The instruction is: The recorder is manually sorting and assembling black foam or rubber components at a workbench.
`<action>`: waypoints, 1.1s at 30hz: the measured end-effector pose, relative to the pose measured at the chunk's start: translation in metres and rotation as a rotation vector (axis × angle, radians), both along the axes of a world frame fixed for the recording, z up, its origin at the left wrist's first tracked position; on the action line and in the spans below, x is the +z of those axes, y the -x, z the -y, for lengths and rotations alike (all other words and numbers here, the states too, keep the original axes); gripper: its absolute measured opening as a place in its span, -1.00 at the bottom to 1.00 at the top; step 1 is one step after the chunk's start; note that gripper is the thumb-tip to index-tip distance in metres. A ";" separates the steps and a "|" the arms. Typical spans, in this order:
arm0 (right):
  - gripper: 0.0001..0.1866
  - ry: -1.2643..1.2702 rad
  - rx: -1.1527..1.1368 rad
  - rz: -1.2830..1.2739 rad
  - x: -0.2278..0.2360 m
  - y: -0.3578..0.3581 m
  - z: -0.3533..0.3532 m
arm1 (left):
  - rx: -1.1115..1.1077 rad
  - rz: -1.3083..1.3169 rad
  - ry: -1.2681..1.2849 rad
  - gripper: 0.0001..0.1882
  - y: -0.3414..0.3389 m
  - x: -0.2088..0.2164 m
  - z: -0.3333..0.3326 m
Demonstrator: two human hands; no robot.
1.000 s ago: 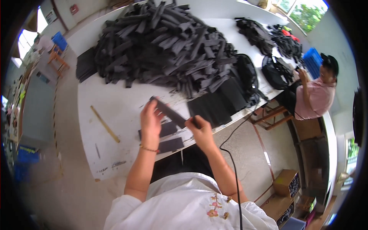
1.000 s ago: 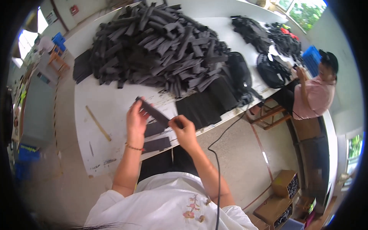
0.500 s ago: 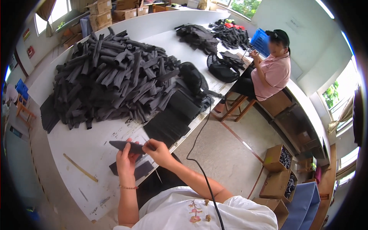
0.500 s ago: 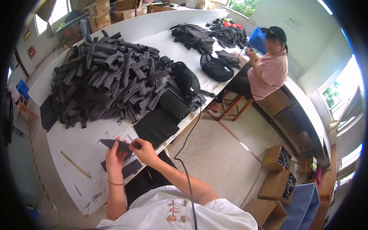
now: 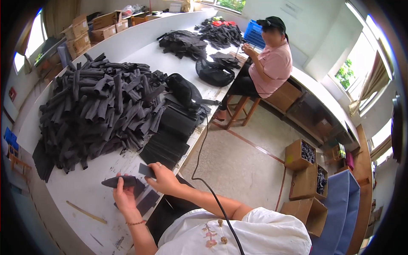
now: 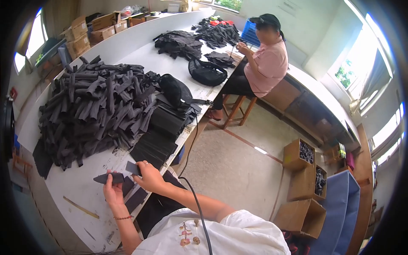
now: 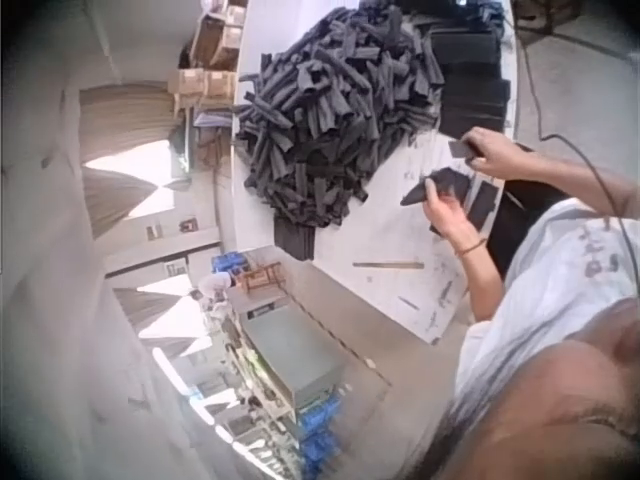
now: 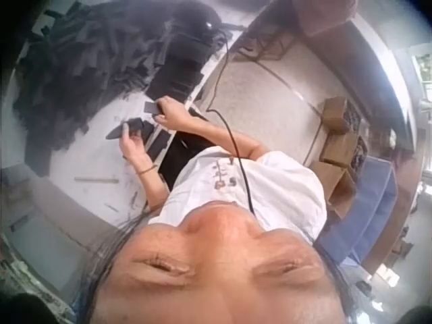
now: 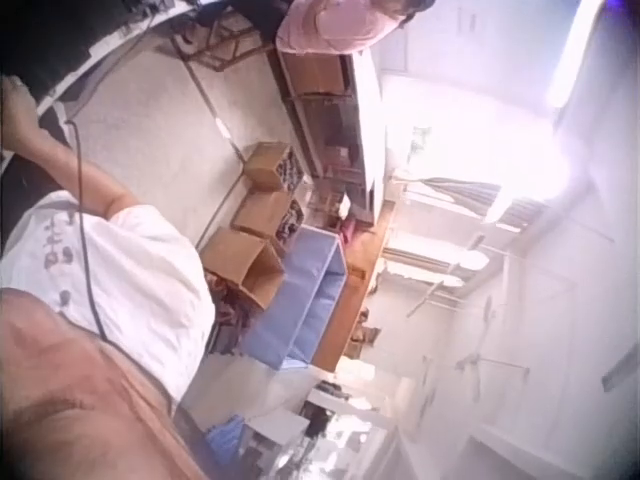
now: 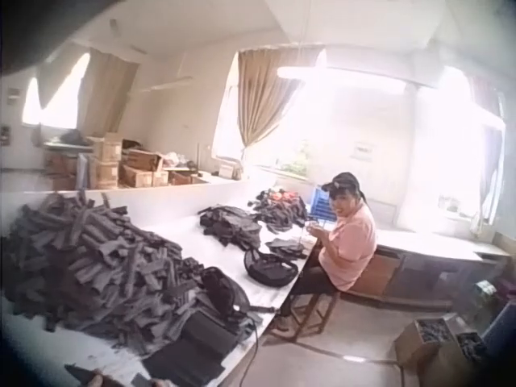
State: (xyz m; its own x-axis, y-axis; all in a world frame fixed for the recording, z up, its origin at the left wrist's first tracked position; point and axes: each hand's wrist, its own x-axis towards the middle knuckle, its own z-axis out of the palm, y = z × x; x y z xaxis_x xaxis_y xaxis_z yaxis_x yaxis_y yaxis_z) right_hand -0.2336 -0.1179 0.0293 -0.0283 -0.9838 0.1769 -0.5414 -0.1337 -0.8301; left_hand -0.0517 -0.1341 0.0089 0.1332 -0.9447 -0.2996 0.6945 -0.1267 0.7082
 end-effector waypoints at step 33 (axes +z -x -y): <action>-0.60 0.234 0.003 -0.474 -0.059 0.025 0.010 | -0.226 -0.085 0.008 -0.57 0.043 -0.005 0.011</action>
State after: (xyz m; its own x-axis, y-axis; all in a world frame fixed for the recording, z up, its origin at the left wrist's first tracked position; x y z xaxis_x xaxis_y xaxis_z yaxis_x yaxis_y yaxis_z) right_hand -0.2591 -0.1274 -0.0294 0.1110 -0.9166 0.3841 -0.8494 -0.2882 -0.4422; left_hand -0.0947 -0.1454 0.0041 -0.1068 -0.9502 -0.2929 0.7062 -0.2798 0.6504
